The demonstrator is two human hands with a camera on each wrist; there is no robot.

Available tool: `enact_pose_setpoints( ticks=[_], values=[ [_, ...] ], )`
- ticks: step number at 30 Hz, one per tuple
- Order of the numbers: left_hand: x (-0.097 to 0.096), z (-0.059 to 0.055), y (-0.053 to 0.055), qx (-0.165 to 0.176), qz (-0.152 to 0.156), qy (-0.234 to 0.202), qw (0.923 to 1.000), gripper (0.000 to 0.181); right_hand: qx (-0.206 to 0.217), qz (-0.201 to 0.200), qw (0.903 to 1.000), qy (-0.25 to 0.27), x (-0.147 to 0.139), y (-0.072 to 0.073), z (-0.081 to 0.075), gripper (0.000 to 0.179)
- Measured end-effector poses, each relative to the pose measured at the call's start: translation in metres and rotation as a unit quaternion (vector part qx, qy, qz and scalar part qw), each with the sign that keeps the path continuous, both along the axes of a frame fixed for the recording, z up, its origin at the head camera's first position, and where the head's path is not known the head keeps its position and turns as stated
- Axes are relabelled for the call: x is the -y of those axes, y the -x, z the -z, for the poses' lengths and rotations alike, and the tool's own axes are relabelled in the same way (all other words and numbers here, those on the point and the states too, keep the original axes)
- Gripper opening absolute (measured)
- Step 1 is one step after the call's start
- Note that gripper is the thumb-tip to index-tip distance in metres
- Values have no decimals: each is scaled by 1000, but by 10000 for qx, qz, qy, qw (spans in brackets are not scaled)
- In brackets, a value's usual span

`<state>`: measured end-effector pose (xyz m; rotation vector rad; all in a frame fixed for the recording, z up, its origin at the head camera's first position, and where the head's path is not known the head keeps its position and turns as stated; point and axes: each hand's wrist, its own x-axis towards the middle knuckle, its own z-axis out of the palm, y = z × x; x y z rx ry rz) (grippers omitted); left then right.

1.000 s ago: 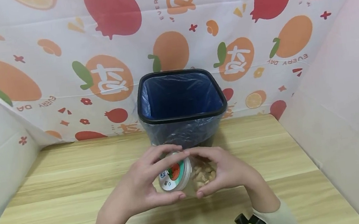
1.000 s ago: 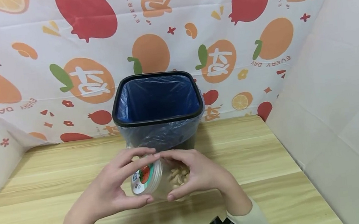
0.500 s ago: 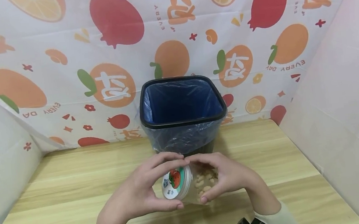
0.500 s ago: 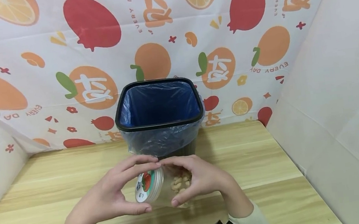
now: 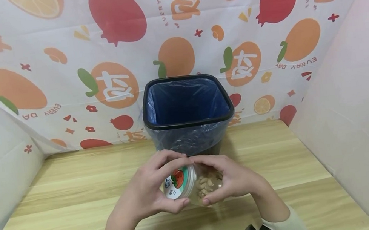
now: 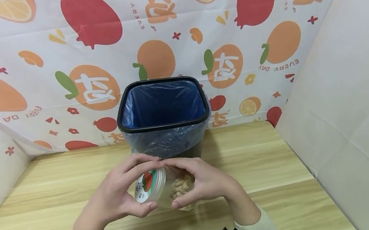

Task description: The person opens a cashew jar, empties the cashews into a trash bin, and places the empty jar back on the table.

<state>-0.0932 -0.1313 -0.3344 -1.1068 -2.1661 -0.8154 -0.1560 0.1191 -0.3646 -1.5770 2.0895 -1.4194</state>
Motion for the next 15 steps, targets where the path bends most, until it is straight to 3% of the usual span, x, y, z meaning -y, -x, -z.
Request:
enact_pose_setpoints(
  ticks=[4,8,15],
  values=[
    [-5,1,2,-262,-91,-237,9993,68,148,-256,9994,191,3,2,0,87],
    [-10,0,1,-249,-259,-473,9982,63,158,-410,9984,364,7,3,1,91],
    [-16,0,-3,-185,-756,-725,9943,52,-609,269,9967,472,15,-3,4,92]
  ],
)
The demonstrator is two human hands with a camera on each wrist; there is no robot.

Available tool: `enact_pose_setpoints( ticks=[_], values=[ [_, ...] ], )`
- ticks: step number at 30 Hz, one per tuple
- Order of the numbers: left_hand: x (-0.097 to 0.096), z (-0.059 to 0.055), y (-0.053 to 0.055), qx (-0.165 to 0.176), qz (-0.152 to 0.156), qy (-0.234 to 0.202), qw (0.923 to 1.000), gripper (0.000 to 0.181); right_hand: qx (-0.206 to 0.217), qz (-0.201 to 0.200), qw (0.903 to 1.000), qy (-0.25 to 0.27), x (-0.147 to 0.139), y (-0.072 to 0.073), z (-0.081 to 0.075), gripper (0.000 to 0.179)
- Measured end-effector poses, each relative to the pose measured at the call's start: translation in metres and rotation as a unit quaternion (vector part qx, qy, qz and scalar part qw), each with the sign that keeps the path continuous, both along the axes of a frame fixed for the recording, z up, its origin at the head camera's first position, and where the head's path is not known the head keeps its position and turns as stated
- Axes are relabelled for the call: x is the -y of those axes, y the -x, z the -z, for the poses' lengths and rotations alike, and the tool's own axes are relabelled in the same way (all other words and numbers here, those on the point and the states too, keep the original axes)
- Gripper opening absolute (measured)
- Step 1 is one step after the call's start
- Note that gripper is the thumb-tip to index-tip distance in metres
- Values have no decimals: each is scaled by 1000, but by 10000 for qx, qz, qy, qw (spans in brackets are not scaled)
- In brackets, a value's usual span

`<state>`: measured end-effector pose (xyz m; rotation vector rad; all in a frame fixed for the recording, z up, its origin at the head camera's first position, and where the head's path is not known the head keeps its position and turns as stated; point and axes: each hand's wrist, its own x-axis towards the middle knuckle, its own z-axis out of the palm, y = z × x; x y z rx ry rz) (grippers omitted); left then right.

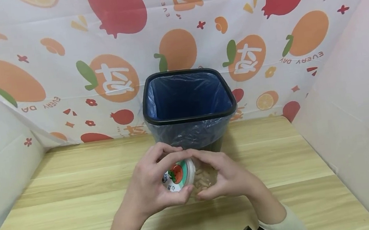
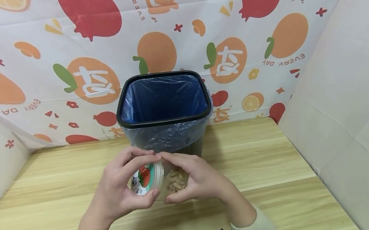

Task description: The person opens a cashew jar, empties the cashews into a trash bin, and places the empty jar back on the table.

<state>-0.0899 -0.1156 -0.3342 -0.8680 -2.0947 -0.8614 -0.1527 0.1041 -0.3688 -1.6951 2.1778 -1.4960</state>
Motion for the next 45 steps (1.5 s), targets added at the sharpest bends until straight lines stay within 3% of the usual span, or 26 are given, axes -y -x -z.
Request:
enact_pose_setpoints(
  ticks=[3,6,12,18,22,24,29,31,36,39,45],
  values=[
    [-2,1,0,-39,-141,-158,9998,40,-367,432,9984,-49,3,-4,0,95],
    [-2,-1,-1,-87,-60,-199,9997,33,-388,620,9973,-56,4,-7,-1,94],
    [0,-8,0,-376,285,352,9983,63,526,94,9984,189,0,-6,-7,92],
    [-4,-6,1,-532,-47,298,9981,60,639,83,9974,328,3,-11,-10,92],
    [-6,-4,0,-430,-291,165,9985,58,540,331,9970,449,7,-15,-10,94],
    [-7,-3,-1,-319,-480,104,9983,57,289,652,9965,440,9,-17,-9,94],
    [-8,2,-4,257,-999,-4,9947,52,-299,1417,9892,245,12,-19,-8,92],
    [-9,2,-5,506,-1040,-3,9933,51,-287,1432,9891,200,11,-18,-8,90],
    [-5,0,-9,1006,-671,221,9924,67,-30,1154,9933,47,0,-12,-9,89],
    [2,-3,-10,1000,-176,382,9941,74,176,879,9959,-106,-5,-9,-10,92],
    [14,-10,-10,798,809,464,9924,69,503,391,9977,-234,-10,-6,-11,93]
  ],
)
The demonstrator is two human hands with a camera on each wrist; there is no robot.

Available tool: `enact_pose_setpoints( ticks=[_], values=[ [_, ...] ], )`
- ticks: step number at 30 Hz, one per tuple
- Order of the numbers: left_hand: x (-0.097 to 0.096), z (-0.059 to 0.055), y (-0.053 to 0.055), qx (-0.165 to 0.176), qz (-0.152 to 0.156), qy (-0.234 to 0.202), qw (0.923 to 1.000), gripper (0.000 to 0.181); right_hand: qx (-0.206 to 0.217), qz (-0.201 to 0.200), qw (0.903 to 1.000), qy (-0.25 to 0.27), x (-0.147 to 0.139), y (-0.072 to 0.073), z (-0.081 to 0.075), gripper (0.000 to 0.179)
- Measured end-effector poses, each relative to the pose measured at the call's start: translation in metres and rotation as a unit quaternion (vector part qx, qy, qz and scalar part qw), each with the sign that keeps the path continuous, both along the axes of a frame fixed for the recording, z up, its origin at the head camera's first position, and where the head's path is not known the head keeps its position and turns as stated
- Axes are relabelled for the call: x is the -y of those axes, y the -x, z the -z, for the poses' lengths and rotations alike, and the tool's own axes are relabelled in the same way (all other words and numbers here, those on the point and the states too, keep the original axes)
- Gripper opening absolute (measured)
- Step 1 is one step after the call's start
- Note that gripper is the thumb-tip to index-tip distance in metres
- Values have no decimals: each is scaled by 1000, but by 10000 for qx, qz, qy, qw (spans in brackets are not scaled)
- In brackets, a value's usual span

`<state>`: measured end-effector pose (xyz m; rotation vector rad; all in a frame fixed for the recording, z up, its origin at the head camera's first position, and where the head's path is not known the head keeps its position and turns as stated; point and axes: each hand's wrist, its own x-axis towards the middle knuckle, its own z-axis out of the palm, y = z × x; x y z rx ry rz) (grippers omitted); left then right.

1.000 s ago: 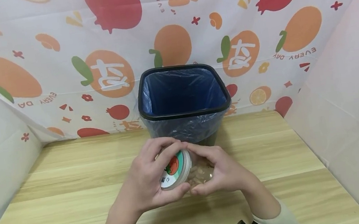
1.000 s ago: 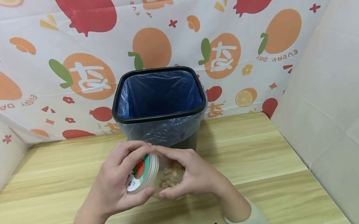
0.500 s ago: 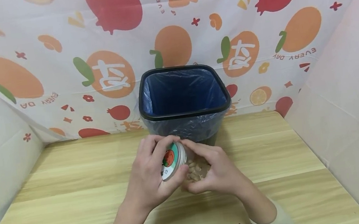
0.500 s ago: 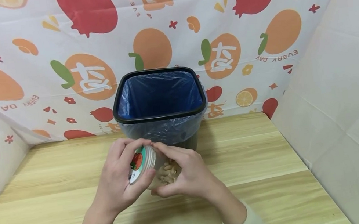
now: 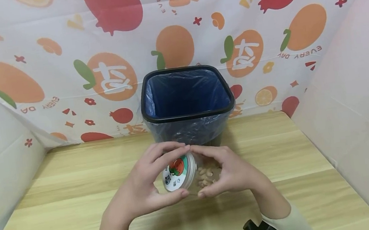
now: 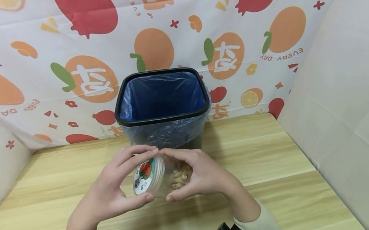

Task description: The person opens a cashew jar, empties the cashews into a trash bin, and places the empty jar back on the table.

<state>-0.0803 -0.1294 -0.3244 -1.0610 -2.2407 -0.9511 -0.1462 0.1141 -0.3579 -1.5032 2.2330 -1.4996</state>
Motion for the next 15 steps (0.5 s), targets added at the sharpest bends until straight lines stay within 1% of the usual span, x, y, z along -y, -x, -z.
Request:
enact_pose_setpoints(
  ticks=[3,7,12,15],
  values=[
    [2,-2,3,-21,246,-63,9997,69,-17,-69,10000,-36,-1,1,-1,91],
    [2,-2,4,-96,294,-98,9995,67,-30,-73,9999,-66,0,1,-3,89],
    [1,-1,4,-90,-20,-72,9999,66,-56,92,9999,-36,2,0,-3,91],
    [1,0,3,-11,-314,-117,9994,68,-282,256,9993,-1,5,-2,-3,92]
  ],
)
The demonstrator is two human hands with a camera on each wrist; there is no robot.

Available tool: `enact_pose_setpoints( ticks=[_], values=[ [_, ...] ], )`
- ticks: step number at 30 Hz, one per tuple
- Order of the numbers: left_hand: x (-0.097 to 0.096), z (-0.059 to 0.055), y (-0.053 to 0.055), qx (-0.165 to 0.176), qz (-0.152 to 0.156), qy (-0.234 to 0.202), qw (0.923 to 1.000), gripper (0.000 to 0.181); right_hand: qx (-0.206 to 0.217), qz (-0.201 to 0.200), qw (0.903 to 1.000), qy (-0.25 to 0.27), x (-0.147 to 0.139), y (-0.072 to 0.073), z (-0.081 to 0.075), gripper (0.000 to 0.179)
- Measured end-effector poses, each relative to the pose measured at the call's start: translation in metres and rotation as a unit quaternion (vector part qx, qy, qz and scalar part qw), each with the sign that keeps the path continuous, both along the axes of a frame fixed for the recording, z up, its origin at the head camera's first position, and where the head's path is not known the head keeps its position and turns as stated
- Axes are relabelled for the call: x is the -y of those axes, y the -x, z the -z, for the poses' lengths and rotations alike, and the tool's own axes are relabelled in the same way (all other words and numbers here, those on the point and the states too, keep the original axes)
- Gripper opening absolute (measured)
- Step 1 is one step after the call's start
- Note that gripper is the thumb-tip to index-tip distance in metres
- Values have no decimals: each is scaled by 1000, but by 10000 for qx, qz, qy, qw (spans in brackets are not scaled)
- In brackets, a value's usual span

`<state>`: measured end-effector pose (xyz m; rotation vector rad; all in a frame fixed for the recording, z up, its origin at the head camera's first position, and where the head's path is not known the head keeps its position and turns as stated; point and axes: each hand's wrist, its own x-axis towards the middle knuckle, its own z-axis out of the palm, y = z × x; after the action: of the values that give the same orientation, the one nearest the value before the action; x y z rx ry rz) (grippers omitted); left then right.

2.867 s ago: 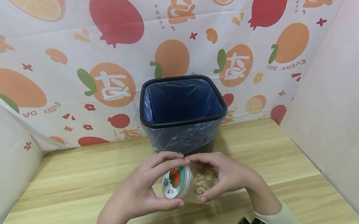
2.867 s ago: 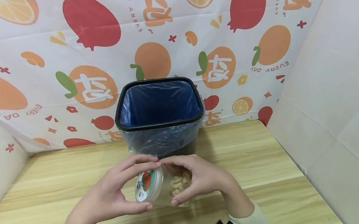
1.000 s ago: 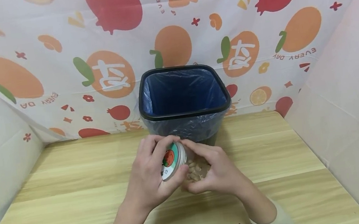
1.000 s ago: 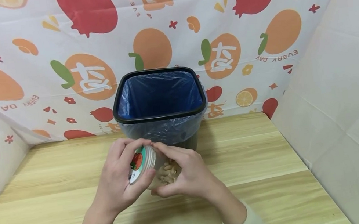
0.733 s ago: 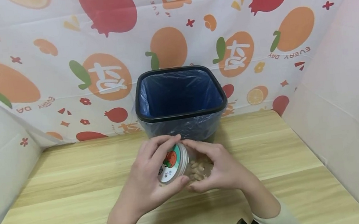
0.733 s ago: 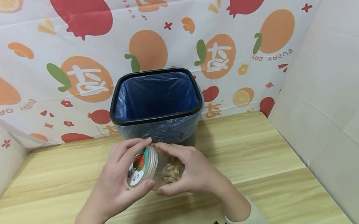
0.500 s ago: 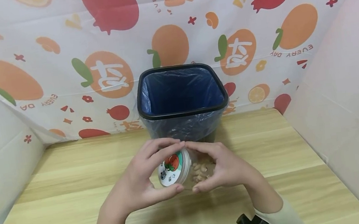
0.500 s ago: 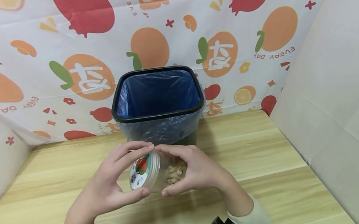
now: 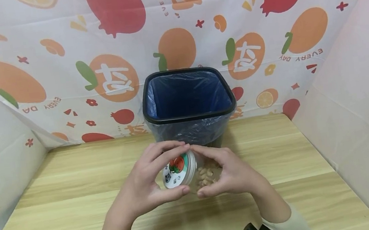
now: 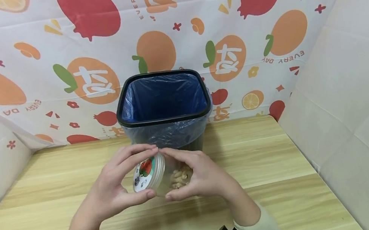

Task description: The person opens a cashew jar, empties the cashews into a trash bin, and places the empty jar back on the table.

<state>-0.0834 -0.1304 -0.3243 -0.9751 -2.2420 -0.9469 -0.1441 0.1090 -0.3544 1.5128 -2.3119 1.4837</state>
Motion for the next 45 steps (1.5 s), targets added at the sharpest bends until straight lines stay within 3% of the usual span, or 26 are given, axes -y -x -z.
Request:
enact_pose_setpoints(
  ticks=[5,9,17,24,34,45],
  values=[
    [-2,2,0,368,-582,20,9976,70,-490,395,9980,26,3,-2,0,94],
    [-3,3,2,510,-711,77,9961,73,-373,471,9982,76,2,0,0,92],
    [1,0,6,-20,-62,218,9997,83,-118,444,9989,-134,-4,1,2,90],
    [5,-2,3,-27,515,166,9985,74,115,211,9996,-167,-7,1,3,89],
    [4,-3,5,-16,531,93,9985,69,69,224,9997,-78,-4,1,1,92],
    [5,0,2,38,139,130,9998,76,-326,278,9991,24,-1,2,2,93]
  ],
)
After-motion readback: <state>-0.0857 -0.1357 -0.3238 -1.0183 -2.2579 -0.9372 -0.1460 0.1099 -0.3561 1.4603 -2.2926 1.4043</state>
